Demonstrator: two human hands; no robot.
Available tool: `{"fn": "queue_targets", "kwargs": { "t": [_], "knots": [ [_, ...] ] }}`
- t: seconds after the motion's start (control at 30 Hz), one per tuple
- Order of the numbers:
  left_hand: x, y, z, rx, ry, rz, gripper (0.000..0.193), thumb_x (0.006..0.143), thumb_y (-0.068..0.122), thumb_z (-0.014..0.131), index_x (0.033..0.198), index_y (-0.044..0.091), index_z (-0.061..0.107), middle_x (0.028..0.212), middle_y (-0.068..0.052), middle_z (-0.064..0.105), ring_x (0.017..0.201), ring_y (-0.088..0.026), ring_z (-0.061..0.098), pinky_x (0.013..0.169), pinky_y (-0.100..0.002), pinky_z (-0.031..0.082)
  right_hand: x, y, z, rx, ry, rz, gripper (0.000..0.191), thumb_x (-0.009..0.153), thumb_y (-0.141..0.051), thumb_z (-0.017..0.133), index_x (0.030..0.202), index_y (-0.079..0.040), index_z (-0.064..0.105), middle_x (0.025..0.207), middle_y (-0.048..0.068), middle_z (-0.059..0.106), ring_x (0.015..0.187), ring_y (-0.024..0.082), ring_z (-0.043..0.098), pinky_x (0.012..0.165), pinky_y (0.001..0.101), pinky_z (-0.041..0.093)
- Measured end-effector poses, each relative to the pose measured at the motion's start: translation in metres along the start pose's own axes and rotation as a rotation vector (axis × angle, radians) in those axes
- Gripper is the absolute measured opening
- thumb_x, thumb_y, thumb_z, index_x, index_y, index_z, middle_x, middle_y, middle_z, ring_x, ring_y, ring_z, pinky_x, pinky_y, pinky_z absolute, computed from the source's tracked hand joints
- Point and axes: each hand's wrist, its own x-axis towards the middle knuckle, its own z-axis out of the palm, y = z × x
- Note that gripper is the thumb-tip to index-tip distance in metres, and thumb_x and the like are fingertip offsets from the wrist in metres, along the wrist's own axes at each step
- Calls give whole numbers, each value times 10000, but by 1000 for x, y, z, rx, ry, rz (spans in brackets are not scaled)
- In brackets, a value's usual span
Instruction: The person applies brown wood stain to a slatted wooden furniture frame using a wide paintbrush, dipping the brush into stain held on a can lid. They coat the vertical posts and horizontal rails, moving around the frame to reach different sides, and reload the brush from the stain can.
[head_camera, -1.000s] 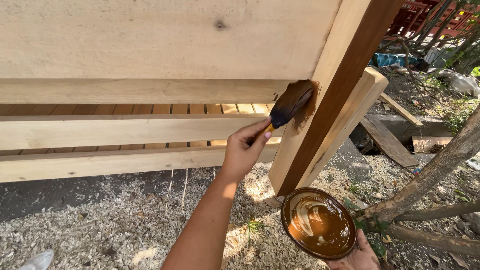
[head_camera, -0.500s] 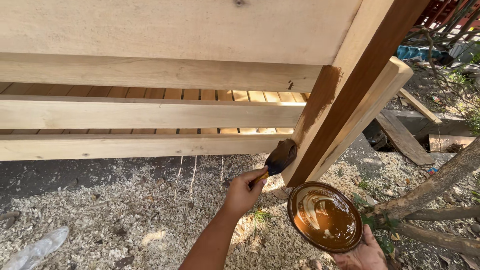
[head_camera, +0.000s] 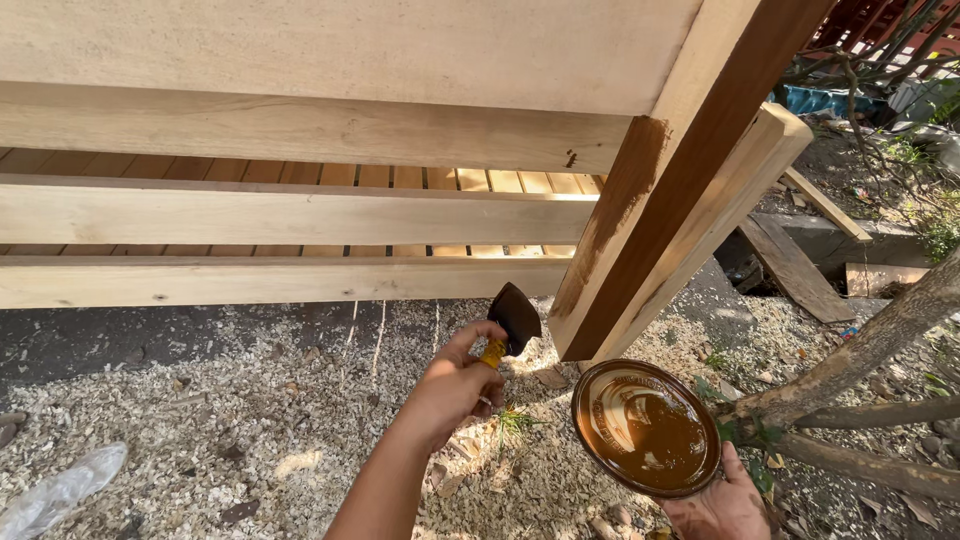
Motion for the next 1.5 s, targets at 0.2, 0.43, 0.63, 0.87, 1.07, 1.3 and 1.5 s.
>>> {"fn": "queue_targets", "kwargs": {
  "t": [0.2,0.43,0.63,0.87,1.07,1.3,1.5],
  "knots": [
    [9,18,1,110,82,233,496,771,305,832,1173,85,643,964,-89,736,843,-172,690,789,-332,594,-24,8,15,131,126,-52,560,1030,-568,302,1465,-309,543,1526,9,584,1386,190,541,1180,536,388],
    [35,52,22,433,435,144,474,927,510,570,1066,99,762,998,-132,777,921,-275,719,872,-400,528,-33,8,14,45,72,-51,549,1033,-565,286,1455,-314,531,1515,0,568,1395,193,506,1180,531,366],
    [44,77,50,146,430,132,575,942,557,594,952,-6,714,858,-166,750,810,-321,753,802,-409,578,-24,-3,8,46,52,-67,545,1032,-561,296,1452,-308,535,1506,6,572,1387,194,515,1169,531,382],
    [48,72,78,288,644,278,377,819,375,678,912,10,690,852,-173,765,817,-341,750,804,-437,581,-26,-7,4,43,38,-79,540,1031,-556,308,1448,-301,539,1495,12,576,1379,194,525,1156,532,400],
    [47,91,84,562,498,126,420,908,433,516,1079,116,733,1053,-177,740,1017,-372,691,927,-492,536,-38,-4,10,21,9,-102,537,1031,-551,318,1445,-294,543,1486,18,580,1371,194,534,1145,533,415],
    [50,108,82,468,503,201,457,921,413,536,1010,27,764,965,-199,748,943,-374,714,892,-466,547,-39,-6,11,83,55,-116,513,1032,-531,347,1425,-294,576,1464,10,611,1330,175,566,1109,506,446],
    [42,118,47,-474,299,379,387,913,297,550,1073,3,743,644,-127,630,540,-211,571,513,-351,446,-34,-4,7,80,36,-80,511,1025,-525,350,1423,-311,589,1469,7,622,1339,173,574,1119,502,448]
  ]
}}
